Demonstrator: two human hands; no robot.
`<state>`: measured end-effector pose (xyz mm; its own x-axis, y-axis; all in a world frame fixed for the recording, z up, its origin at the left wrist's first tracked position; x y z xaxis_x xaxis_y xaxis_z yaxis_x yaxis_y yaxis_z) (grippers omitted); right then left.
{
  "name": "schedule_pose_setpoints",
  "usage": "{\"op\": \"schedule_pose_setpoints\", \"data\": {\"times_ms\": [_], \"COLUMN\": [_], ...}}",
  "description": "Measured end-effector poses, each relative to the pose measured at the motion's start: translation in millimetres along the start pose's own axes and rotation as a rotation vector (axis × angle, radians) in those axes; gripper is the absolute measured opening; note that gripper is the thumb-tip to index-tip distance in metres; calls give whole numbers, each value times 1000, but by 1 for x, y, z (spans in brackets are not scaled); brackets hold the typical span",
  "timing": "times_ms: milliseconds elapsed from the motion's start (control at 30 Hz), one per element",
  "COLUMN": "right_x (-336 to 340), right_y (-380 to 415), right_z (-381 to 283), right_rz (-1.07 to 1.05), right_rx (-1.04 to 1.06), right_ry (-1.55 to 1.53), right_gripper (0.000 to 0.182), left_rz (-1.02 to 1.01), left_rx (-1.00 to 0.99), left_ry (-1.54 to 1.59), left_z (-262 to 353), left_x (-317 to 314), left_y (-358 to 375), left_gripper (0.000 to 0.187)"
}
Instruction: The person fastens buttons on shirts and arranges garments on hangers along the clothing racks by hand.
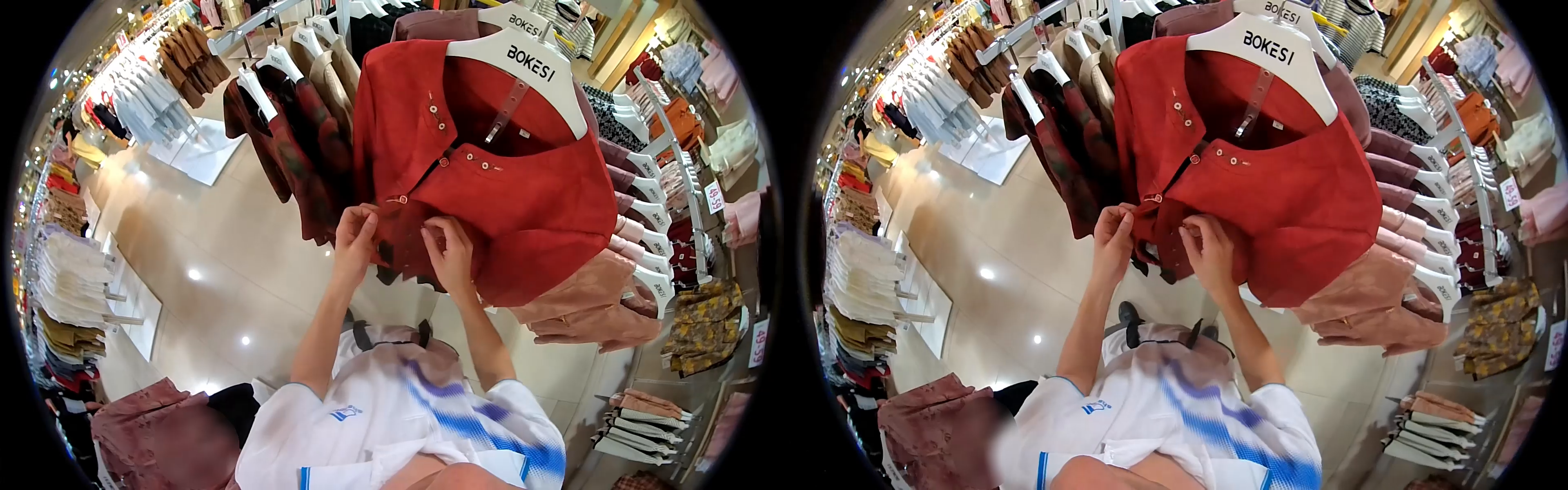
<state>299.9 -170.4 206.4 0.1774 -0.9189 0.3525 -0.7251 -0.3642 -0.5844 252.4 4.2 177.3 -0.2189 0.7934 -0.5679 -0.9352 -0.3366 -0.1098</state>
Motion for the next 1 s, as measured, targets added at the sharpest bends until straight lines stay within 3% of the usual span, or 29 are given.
{"op": "schedule_pose_setpoints", "data": {"times_ms": [67,100,267,367,467,633,933,1000], "right_x": [-1,-5,-23,-29,-40,-51,-49,-49], "right_y": [14,16,20,12,0,-10,-18,-20], "right_z": [27,35,57,62,62,75,70,74], "right_rz": [103,50,80,143,160,163,305,302], "right_rx": [-86,-127,-176,-135,-84,-190,-65,-172], "right_ry": [70,113,202,219,444,556,420,385], "right_gripper": [23,35,41,37,29,16,13,14], "left_rz": [5,3,-37,-26,-52,-75,-74,-92], "left_rx": [22,30,36,27,-13,-45,-112,-121], "left_ry": [41,43,39,-92,-245,-301,-370,-379], "left_z": [-4,-7,-16,-20,-15,-9,-8,-7], "left_x": [1,1,1,5,3,0,5,2], "left_y": [-2,-2,-9,-11,-13,-14,-21,-23], "left_gripper": [5,5,7,11,13,15,16,16]}}
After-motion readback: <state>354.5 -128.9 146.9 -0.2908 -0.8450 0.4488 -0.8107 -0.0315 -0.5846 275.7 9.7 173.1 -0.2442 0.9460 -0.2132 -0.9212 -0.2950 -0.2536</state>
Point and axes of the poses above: each hand's wrist, its own y-axis away from the middle knuckle, its own x-axis out of the back of the hand, z = x × y, the point moved 6 cm from there along -y, towards the middle knuckle, and after that the axes turned 3 degrees about x, right-handed, at the moved point
